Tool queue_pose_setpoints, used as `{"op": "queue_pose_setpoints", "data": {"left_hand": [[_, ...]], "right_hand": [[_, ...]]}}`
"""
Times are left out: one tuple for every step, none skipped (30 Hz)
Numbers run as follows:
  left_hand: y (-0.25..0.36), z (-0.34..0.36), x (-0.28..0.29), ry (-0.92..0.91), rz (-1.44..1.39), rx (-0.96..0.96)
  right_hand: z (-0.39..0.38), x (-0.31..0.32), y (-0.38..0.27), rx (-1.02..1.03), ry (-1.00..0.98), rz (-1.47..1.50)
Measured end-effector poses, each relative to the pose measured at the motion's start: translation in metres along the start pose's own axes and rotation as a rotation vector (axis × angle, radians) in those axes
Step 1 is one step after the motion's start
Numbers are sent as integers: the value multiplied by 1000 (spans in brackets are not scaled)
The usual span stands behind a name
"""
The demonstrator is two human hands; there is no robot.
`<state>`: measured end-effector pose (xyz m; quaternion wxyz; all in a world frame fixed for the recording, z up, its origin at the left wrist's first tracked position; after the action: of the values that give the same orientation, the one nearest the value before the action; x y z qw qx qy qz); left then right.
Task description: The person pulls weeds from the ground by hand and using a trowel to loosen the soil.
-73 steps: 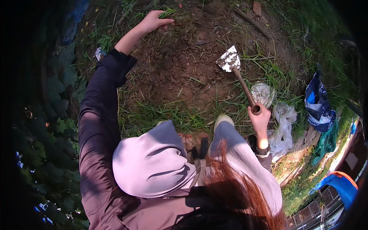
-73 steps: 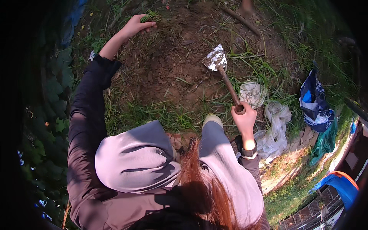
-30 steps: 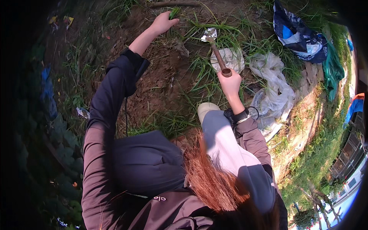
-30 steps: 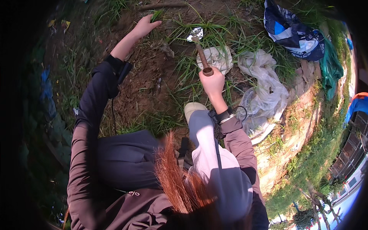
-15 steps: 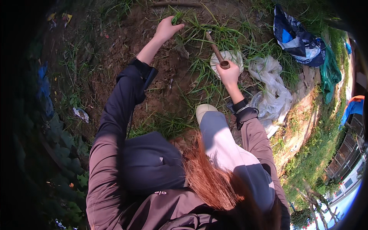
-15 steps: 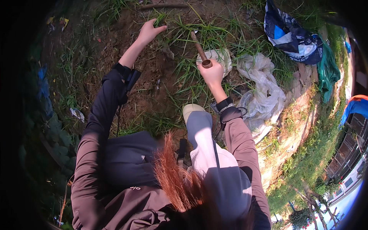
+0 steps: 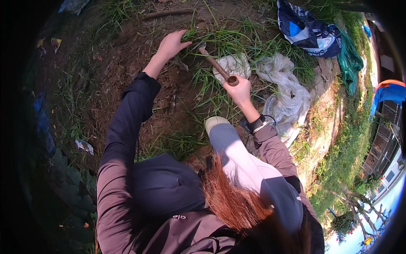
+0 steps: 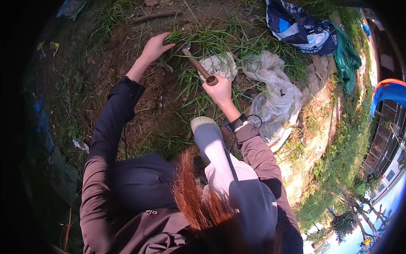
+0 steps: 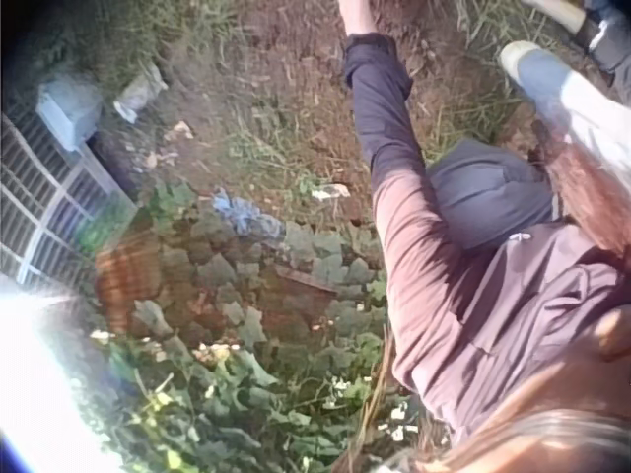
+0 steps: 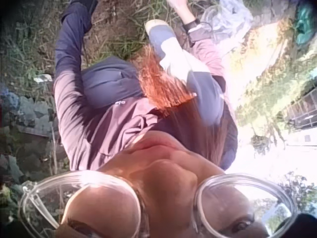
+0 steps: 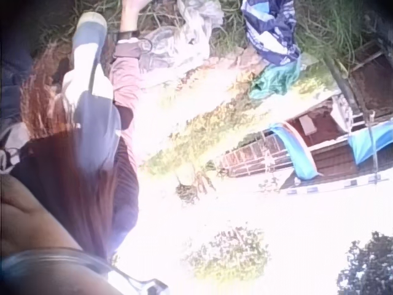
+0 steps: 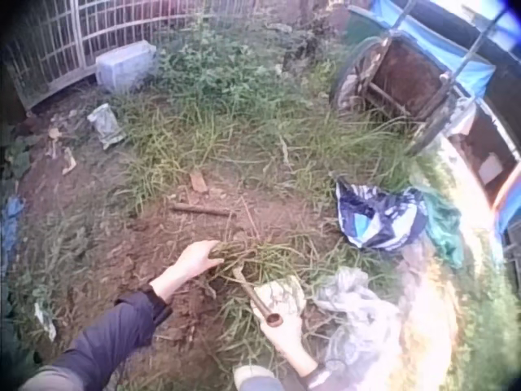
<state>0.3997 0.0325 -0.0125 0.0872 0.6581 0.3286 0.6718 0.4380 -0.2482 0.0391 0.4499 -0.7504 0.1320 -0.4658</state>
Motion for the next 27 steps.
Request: {"op": "queue_pose_setpoints", "data": {"left_hand": [[5, -2, -2, -33, -29, 36], [-2, -6, -5, 35, 21, -47], [1, -10, -7, 13, -13, -32], [-3, -13, -9, -1, -31, 4], [-6, -17, -12, 86, -26, -17], [-6, -19, -14, 118, -22, -20], [8, -19, -16, 78, -25, -6], [-3, -20, -23, 209, 91, -99], [11, -19, -21, 164, 70, -67], [-11, -16, -28, 295, 89, -146], [-2, -14, -25, 200, -86, -114], [6, -10, -22, 101, -260, -77], [6, -10, -20, 135, -319, -84], [6, -8, -19, 170, -381, -87], [5, -4, -20, 205, -446, -87], [-18, 3, -23, 246, -399, -71], [-33, 9, -26, 200, -532, 68], [-48, 14, -27, 150, -660, 210], [-75, 21, -22, 21, -771, 304], [-48, 13, -16, 104, -806, 379], [-46, 13, -24, 93, -933, 438], [-53, 14, -19, 108, -1043, 491], [-74, 20, -17, 102, -1208, 485], [-94, 25, -12, 97, -1233, 500], [-111, 28, -8, 91, -1259, 516], [-118, 30, -6, 79, -1290, 532], [-125, 30, -3, 76, -1318, 515]], "right_hand": [[-5, 5, -4, 35, 9, -24], [-8, 2, 1, 67, 14, -12], [-13, 6, -4, 35, 15, 46], [-15, 7, -9, 34, 50, 106], [-17, 12, -11, 19, 35, 92], [-20, 16, -14, -43, 26, 96], [-25, 25, -11, -48, 41, 75], [-27, 30, -15, -38, 43, 81], [-32, 38, -15, -100, 32, 75], [-32, 39, -23, -137, 7, 90], [-36, 39, -19, -135, 21, 104], [-40, 43, -14, -141, 38, 63], [-43, 42, -10, -153, 44, 56], [-46, 43, -6, -164, 48, 45], [-47, 45, -1, -178, 53, 37], [-48, 45, -2, -187, 58, 41], [-51, 46, -1, -205, 64, 39], [-53, 47, 1, -227, 66, 36], [-52, 45, 0, -237, 65, 37], [-58, 49, 6, -276, 67, 20], [-65, 53, 12, -297, 75, 10], [-65, 55, 9, -293, 77, 17], [-62, 56, 3, -279, 75, 25], [-58, 55, -1, -263, 64, 26], [-55, 55, -5, -248, 53, 25], [-54, 57, -6, -238, 45, 19], [-53, 59, -8, -210, 44, -21]]}}
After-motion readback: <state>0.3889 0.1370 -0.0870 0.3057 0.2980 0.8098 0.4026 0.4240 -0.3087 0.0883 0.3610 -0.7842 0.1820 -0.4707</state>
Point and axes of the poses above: each hand's wrist, its own z-axis towards the middle knuckle, its own x-axis out of the back of the hand, y = z × x, the point moved 2 cm from there along z, towards the middle knuckle
